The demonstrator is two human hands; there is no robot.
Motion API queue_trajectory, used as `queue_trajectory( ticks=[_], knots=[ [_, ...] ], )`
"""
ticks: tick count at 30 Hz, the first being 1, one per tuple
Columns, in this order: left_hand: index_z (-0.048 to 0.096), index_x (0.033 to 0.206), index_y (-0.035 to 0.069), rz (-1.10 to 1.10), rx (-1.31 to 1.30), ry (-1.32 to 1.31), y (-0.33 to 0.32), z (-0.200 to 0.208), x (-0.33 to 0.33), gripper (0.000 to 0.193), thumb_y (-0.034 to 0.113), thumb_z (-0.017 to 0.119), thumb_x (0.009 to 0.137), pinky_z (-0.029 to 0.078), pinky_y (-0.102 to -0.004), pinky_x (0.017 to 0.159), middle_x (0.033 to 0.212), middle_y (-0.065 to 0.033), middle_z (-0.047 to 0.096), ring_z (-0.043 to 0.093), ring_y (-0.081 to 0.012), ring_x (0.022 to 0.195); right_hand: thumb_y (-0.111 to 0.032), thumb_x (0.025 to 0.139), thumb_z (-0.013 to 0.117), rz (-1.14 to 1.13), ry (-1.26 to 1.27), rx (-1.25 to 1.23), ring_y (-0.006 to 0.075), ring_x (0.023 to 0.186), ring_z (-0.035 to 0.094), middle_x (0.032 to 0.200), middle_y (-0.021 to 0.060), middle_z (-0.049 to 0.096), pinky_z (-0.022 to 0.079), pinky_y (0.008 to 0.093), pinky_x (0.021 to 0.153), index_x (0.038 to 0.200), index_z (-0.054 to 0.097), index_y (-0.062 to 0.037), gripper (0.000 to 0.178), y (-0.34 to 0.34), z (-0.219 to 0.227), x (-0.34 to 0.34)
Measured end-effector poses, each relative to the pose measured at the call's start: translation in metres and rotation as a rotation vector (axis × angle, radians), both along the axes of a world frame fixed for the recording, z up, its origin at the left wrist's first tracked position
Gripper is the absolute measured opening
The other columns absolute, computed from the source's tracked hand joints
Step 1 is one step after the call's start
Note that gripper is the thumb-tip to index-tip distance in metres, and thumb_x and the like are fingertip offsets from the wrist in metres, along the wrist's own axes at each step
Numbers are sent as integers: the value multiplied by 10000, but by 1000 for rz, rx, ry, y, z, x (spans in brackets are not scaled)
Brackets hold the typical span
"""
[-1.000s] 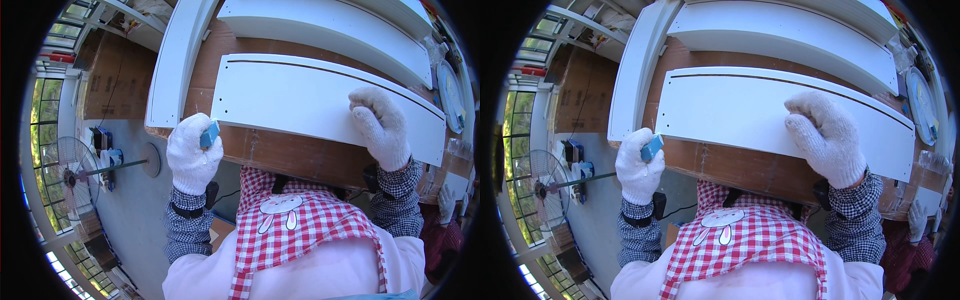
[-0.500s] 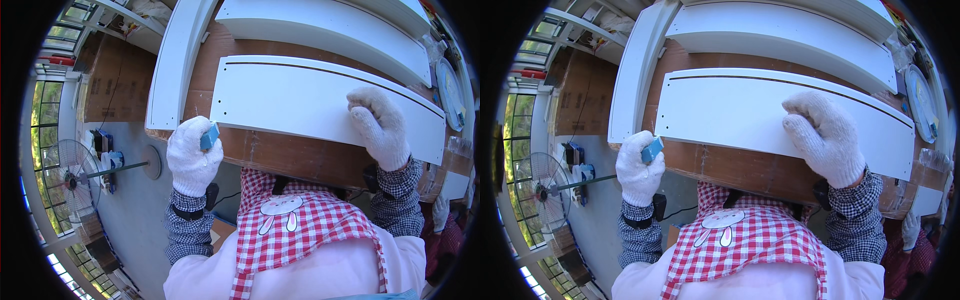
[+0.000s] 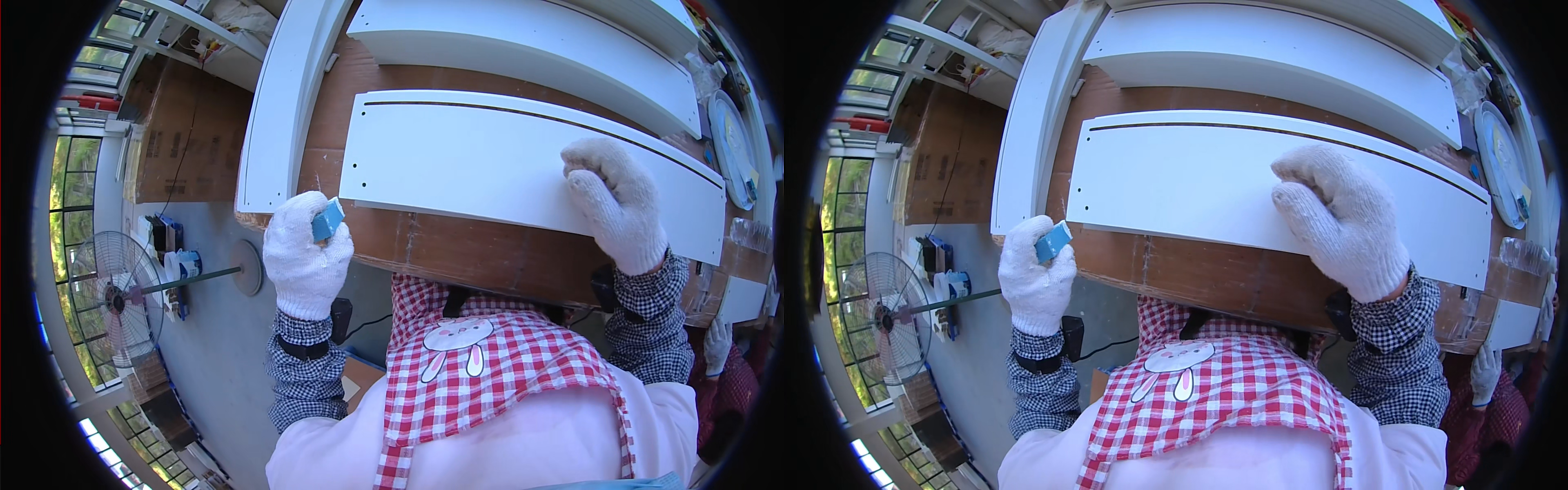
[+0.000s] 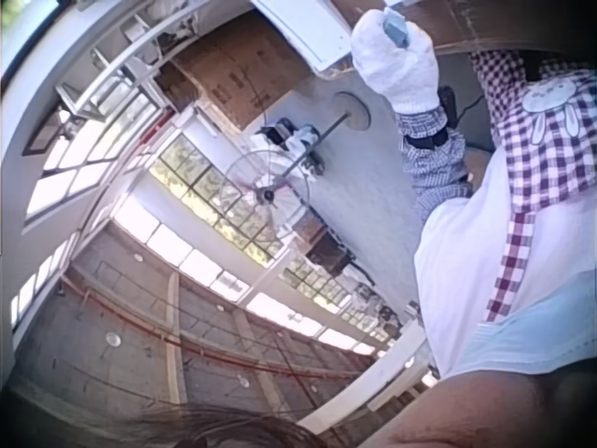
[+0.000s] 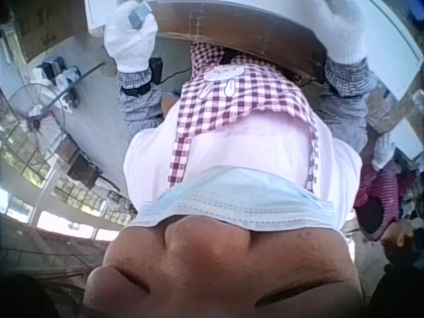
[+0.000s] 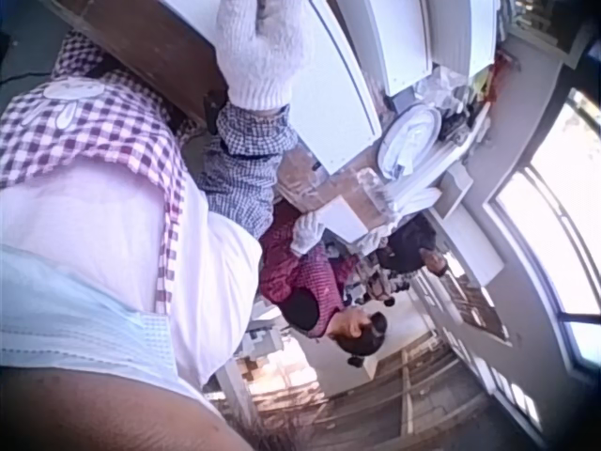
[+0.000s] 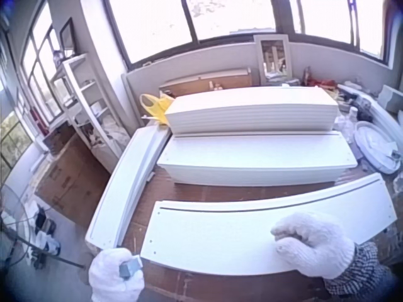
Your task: Sanding and cleaning the edges of white furniture boards.
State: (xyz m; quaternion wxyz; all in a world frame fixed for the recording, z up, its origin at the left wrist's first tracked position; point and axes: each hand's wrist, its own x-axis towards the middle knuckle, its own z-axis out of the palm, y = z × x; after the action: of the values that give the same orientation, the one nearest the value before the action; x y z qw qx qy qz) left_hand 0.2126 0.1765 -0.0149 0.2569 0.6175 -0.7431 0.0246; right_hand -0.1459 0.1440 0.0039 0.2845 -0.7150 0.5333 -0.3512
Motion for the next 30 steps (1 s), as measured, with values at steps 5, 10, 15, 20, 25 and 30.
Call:
queue_trajectory(
  ticks=[5, 10, 15, 20, 25, 30],
  knots=[
    [616, 1124, 61, -39, -62, 48, 0, 1, -5, 398, -1, 729, 747, 541, -347, 843, 1041, -108, 653, 660, -238, 939, -183, 943, 630, -13, -13, 27, 177, 756, 633, 852, 110, 658, 531, 302, 668, 1072, 664, -8, 220, 1, 1, 1],
    [613, 1134, 61, -36, 35, 55, -3, 2, -4, 401, 13, 732, 754, 540, -342, 844, 1040, -108, 657, 661, -235, 932, -184, 944, 629, -11, -11, 12, 174, 751, 628, 847, 107, 654, 528, 299, 664, 1075, 663, -7, 223, 1, 1, 0],
    [609, 1144, 62, -60, -49, 57, -2, 1, -3, 398, 16, 725, 766, 537, -336, 844, 1034, -107, 656, 658, -225, 929, -180, 945, 627, -3, -20, 21, 173, 750, 626, 843, 104, 651, 527, 298, 664, 1082, 659, -7, 223, 1, 1, 2],
    [607, 1170, 66, -25, 24, 99, -1, 1, -1, 426, -2, 724, 766, 536, -338, 865, 1055, -105, 651, 656, -221, 960, -186, 941, 626, -11, -44, 51, 176, 759, 627, 848, 107, 650, 527, 300, 671, 1078, 658, -6, 228, 1, 2, 2],
    [532, 1303, 70, 3, 15, 205, 2, -8, -2, 523, -21, 708, 818, 526, -329, 902, 1136, -100, 615, 621, -193, 1024, -190, 940, 624, -13, 16, 34, 182, 768, 628, 857, 115, 652, 528, 307, 674, 1074, 658, -10, 227, 2, 2, 0],
    [402, 1419, 100, 86, 58, 765, 4, -14, -3, 673, 16, 744, 845, 520, -333, 950, 1160, -78, 594, 618, -177, 1043, -191, 939, 621, 0, 16, 34, 189, 771, 629, 864, 119, 653, 526, 305, 678, 1074, 659, -13, 226, 2, 1, 0]
  ],
)
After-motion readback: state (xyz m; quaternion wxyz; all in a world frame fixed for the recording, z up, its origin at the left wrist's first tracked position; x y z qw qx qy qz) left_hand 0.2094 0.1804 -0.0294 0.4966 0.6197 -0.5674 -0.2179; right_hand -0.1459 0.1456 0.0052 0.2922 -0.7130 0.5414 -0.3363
